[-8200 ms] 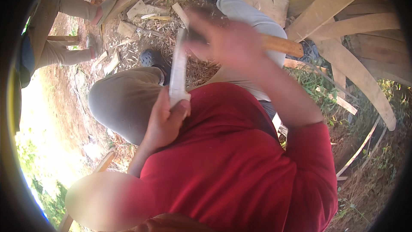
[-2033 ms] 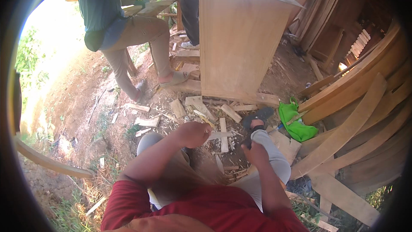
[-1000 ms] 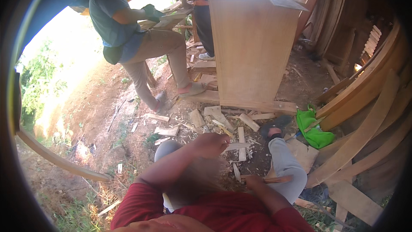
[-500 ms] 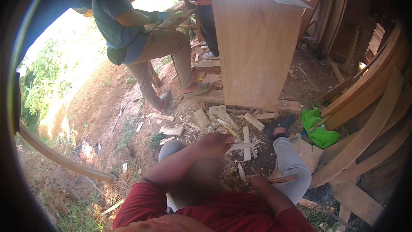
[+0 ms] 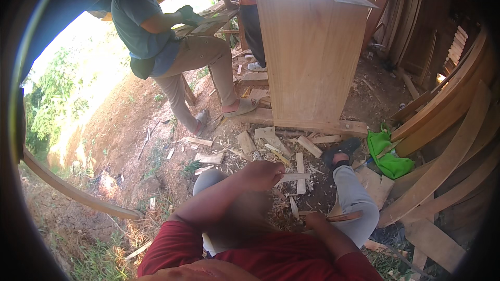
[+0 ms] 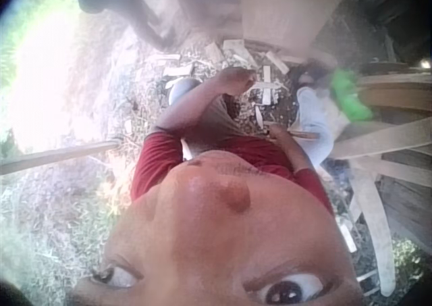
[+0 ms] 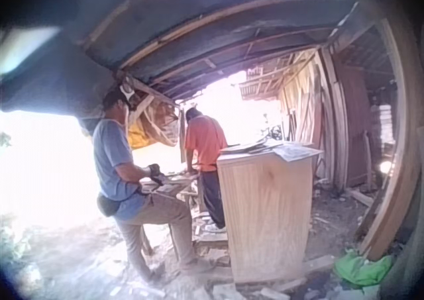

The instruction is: The person shapes a piece of wood using a small axe, striking the wood repeatedly to carve it while holding it by hand.

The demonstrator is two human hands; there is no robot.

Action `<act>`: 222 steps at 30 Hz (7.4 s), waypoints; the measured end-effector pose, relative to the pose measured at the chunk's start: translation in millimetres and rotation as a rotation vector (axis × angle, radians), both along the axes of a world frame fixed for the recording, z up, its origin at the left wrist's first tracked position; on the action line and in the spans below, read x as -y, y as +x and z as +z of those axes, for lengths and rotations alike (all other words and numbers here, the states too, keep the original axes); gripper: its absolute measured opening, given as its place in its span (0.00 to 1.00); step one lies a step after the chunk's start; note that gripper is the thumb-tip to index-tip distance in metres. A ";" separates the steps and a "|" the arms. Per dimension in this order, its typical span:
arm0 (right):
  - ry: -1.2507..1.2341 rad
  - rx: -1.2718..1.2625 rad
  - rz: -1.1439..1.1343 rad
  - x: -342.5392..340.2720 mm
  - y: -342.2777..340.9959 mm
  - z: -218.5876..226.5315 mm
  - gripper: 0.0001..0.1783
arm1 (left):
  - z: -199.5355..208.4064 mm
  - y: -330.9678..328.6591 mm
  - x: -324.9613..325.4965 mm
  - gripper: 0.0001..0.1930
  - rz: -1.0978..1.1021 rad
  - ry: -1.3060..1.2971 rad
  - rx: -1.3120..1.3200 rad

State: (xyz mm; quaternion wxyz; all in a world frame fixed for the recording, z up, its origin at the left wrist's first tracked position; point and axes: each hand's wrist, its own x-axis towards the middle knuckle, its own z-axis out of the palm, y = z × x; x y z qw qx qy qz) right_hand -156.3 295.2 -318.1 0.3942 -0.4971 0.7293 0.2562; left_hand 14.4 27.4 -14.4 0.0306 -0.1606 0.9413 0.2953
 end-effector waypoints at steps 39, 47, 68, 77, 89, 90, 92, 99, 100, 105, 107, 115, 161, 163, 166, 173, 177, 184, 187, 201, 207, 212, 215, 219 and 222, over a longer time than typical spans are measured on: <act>-0.042 -0.147 -0.091 -6.4 -4.4 -20.8 0.22 | 4.9 -0.2 -4.0 0.14 -0.004 -0.028 0.070; 0.306 -0.265 -0.001 12.8 -2.8 -17.1 0.31 | 2.6 0.0 -4.5 0.14 -0.004 -0.050 0.073; -0.013 -0.245 -0.151 -17.5 -31.0 34.0 0.38 | 3.4 -8.0 -6.2 0.14 -0.015 -0.063 0.074; -0.185 -0.147 -0.204 -14.2 -15.8 99.4 0.21 | 9.6 4.0 -9.6 0.13 0.005 -0.031 0.035; -0.145 -0.228 -0.131 -16.6 -29.0 9.1 0.21 | 3.8 -13.2 -7.1 0.14 -0.046 -0.062 0.017; -0.185 -0.223 -0.109 -15.9 -30.6 7.2 0.21 | 7.1 -13.2 -8.7 0.14 -0.032 -0.065 0.070; -0.274 -0.172 -0.003 5.1 -9.6 14.7 0.24 | 3.1 15.2 0.0 0.15 0.035 -0.069 0.109; -0.137 -0.112 -0.161 -2.3 -19.1 44.2 0.27 | -4.4 -2.7 -4.3 0.13 0.005 -0.028 0.106; -0.164 -0.114 -0.157 -6.6 -16.9 47.2 0.26 | -1.4 -5.4 -4.7 0.13 0.021 -0.002 0.135; -0.148 -0.090 -0.223 -4.4 -8.0 81.2 0.25 | -2.7 -2.0 -10.0 0.12 -0.002 -0.064 0.058; -0.160 -0.062 -0.213 -6.0 -9.6 79.0 0.26 | 0.6 -3.0 -12.2 0.13 -0.005 -0.065 0.081; -0.154 -0.084 -0.123 -7.5 -16.6 52.3 0.31 | -3.5 -6.3 -8.8 0.15 -0.010 -0.091 0.078; -0.185 -0.134 -0.203 14.2 -11.2 64.1 0.45 | -41.5 -20.1 -0.9 0.15 -0.098 -0.116 0.290; -0.468 -0.164 -0.214 17.8 -10.7 67.3 0.46 | -45.4 -21.4 -6.3 0.15 -0.111 -0.127 0.325; -0.911 -0.042 -0.284 21.7 -17.2 93.3 0.47 | -56.0 -34.4 -11.1 0.14 -0.226 -0.177 0.284; -0.975 0.251 -0.129 65.4 -1.9 193.7 0.37 | -39.1 -32.5 -26.4 0.12 -0.321 -0.127 0.294; -0.989 0.204 -0.070 64.2 2.9 188.7 0.25 | -35.3 -33.4 -29.5 0.12 -0.320 -0.129 0.292; -1.034 0.150 0.002 64.0 10.6 201.1 0.16 | -31.5 -22.8 -32.9 0.18 -0.269 -0.106 0.300; -1.087 0.135 -0.058 47.4 -3.9 192.1 0.15 | -33.8 -21.8 -29.0 0.24 -0.076 -0.066 0.170; -0.603 0.754 -1.325 -17.0 -71.4 53.5 0.12 | -16.9 190.2 29.1 0.30 0.754 0.368 -0.293; -0.407 0.568 -0.856 5.9 -57.3 33.1 0.16 | -54.7 271.8 -36.7 0.38 1.075 0.725 -0.053; -0.508 0.643 -0.833 4.2 -58.2 -16.2 0.15 | -110.0 348.4 -118.6 0.25 1.180 1.086 0.138; -0.473 0.656 -0.909 -7.0 -67.1 -27.6 0.14 | -138.1 374.4 -154.6 0.25 0.823 1.241 0.410; -0.500 0.719 -0.928 -8.4 -62.8 -11.8 0.13 | -157.6 384.6 -195.6 0.24 1.085 1.451 0.334; -0.480 0.752 -0.991 -7.1 -66.7 -13.8 0.14 | -148.5 381.2 -199.0 0.25 1.114 1.581 0.160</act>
